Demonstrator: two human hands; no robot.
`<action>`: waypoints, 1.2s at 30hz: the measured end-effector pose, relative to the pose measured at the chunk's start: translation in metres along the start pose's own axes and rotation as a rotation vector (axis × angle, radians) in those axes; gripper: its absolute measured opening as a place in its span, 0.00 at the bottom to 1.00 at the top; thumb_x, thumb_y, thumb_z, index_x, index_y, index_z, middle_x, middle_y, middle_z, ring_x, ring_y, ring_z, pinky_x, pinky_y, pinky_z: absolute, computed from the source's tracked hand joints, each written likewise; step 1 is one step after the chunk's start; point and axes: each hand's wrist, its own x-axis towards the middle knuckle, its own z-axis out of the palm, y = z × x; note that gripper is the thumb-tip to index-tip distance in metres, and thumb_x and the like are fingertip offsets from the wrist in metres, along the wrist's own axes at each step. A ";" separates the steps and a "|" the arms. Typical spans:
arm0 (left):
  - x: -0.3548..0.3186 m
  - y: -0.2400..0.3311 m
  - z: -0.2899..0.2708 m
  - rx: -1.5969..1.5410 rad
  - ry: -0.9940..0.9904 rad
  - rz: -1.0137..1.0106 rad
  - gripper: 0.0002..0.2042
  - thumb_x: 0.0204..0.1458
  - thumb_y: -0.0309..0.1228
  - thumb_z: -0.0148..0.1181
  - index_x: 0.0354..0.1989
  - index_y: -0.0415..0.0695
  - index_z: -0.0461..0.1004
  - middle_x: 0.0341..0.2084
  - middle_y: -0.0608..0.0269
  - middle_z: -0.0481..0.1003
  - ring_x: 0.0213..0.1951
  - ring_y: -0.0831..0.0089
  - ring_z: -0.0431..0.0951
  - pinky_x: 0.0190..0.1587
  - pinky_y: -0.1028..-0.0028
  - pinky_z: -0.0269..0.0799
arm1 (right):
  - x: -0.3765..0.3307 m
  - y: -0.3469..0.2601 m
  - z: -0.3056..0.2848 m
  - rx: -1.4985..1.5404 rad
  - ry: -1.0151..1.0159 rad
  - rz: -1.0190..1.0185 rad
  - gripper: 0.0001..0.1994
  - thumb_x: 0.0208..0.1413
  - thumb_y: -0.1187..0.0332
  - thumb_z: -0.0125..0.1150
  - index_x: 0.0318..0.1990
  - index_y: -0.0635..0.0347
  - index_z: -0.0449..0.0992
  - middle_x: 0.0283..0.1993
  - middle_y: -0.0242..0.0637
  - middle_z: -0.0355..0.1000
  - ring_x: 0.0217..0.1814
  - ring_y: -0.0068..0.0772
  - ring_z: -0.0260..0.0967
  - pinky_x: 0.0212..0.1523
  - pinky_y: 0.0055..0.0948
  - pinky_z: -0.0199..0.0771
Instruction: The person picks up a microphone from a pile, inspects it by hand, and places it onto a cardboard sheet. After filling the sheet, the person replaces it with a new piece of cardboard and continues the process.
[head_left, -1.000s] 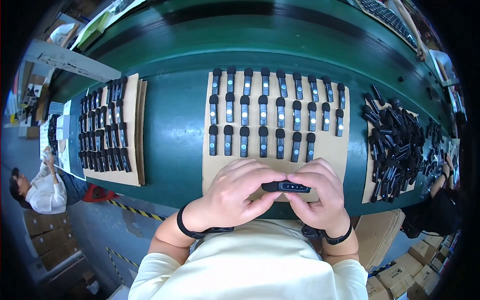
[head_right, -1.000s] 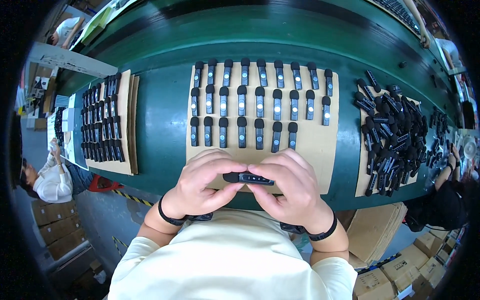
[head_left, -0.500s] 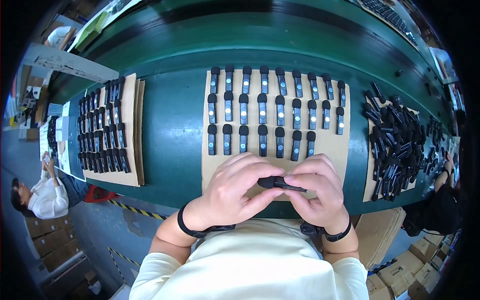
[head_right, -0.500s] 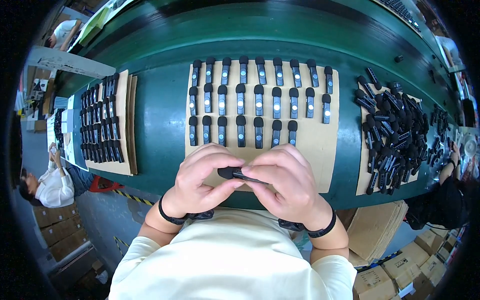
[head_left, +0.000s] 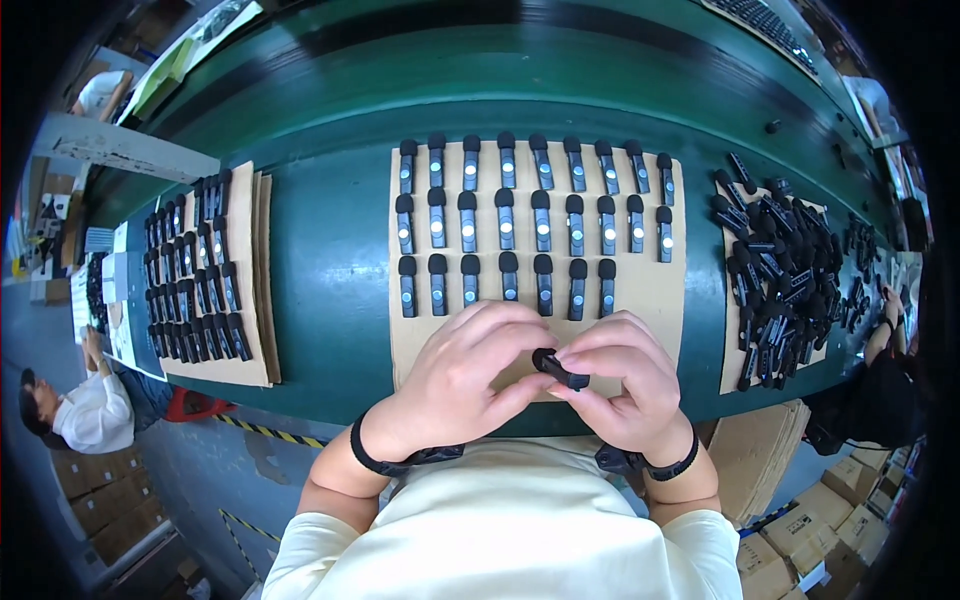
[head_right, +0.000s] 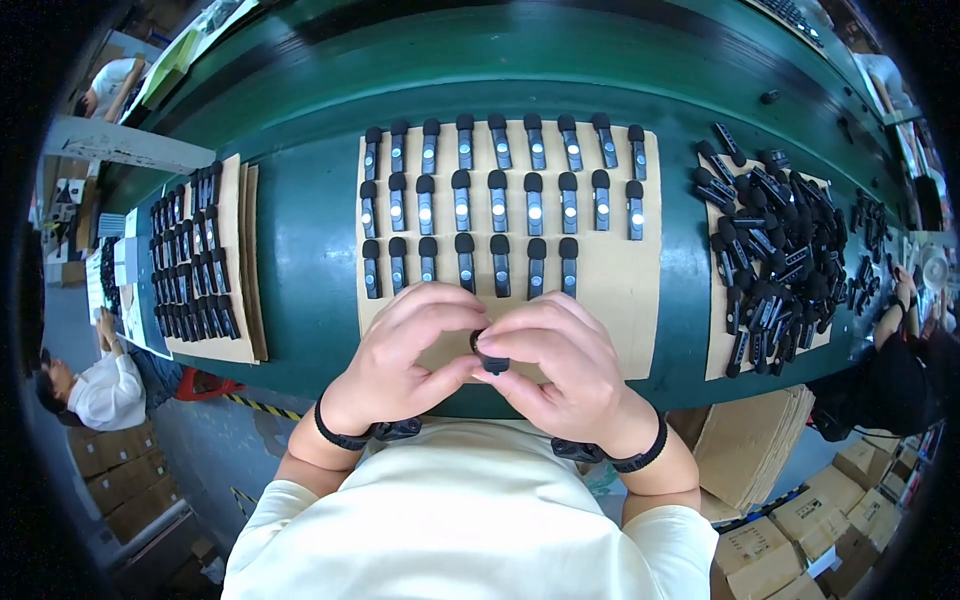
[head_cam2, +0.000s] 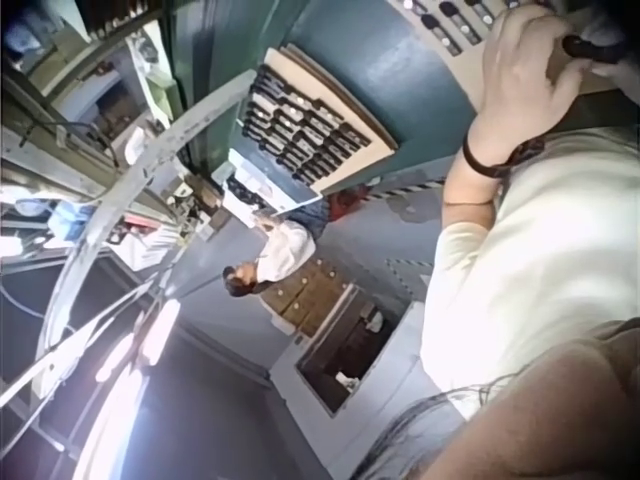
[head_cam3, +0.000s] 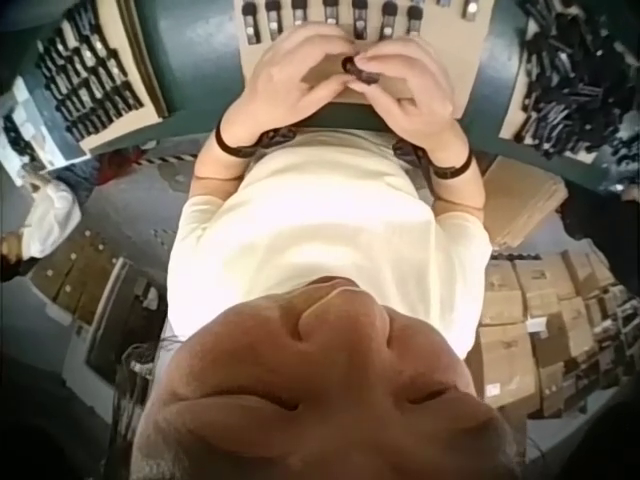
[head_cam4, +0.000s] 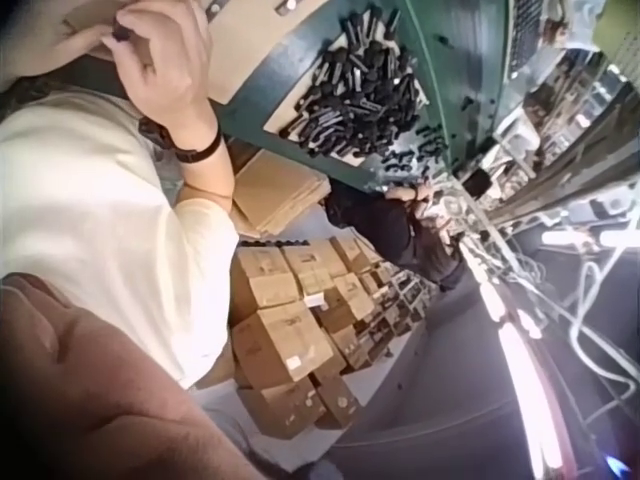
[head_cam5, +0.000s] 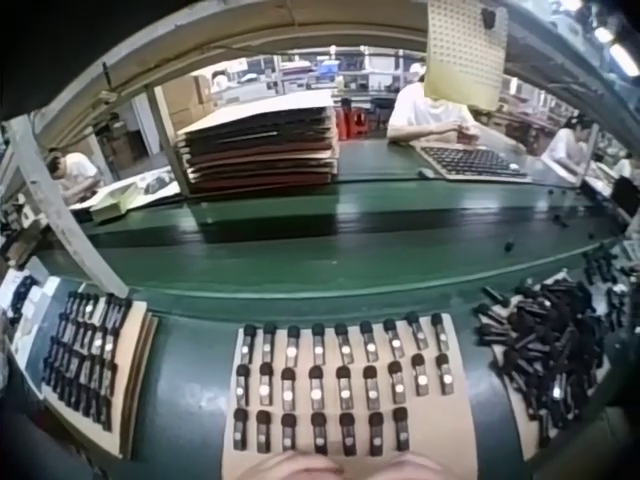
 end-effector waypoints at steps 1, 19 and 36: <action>-0.001 0.000 -0.001 0.008 0.001 -0.019 0.15 0.45 0.24 0.70 0.42 0.39 0.76 0.43 0.53 0.76 0.43 0.56 0.77 0.47 0.63 0.73 | -0.003 0.002 -0.002 -0.009 0.005 0.004 0.15 0.44 0.77 0.74 0.40 0.62 0.76 0.38 0.42 0.76 0.36 0.38 0.72 0.37 0.33 0.71; -0.021 -0.017 -0.012 0.062 -0.069 -0.090 0.13 0.47 0.26 0.70 0.41 0.41 0.76 0.41 0.56 0.77 0.42 0.56 0.78 0.45 0.64 0.74 | -0.066 0.042 -0.055 -0.654 -0.210 0.093 0.14 0.41 0.80 0.69 0.36 0.59 0.73 0.46 0.40 0.73 0.42 0.44 0.74 0.40 0.36 0.76; -0.017 -0.017 -0.014 0.058 -0.094 -0.114 0.13 0.47 0.26 0.70 0.40 0.42 0.76 0.40 0.57 0.77 0.41 0.58 0.78 0.44 0.65 0.74 | -0.038 0.060 -0.075 -0.603 -0.241 0.166 0.13 0.44 0.78 0.69 0.39 0.60 0.75 0.48 0.43 0.73 0.44 0.44 0.74 0.45 0.38 0.76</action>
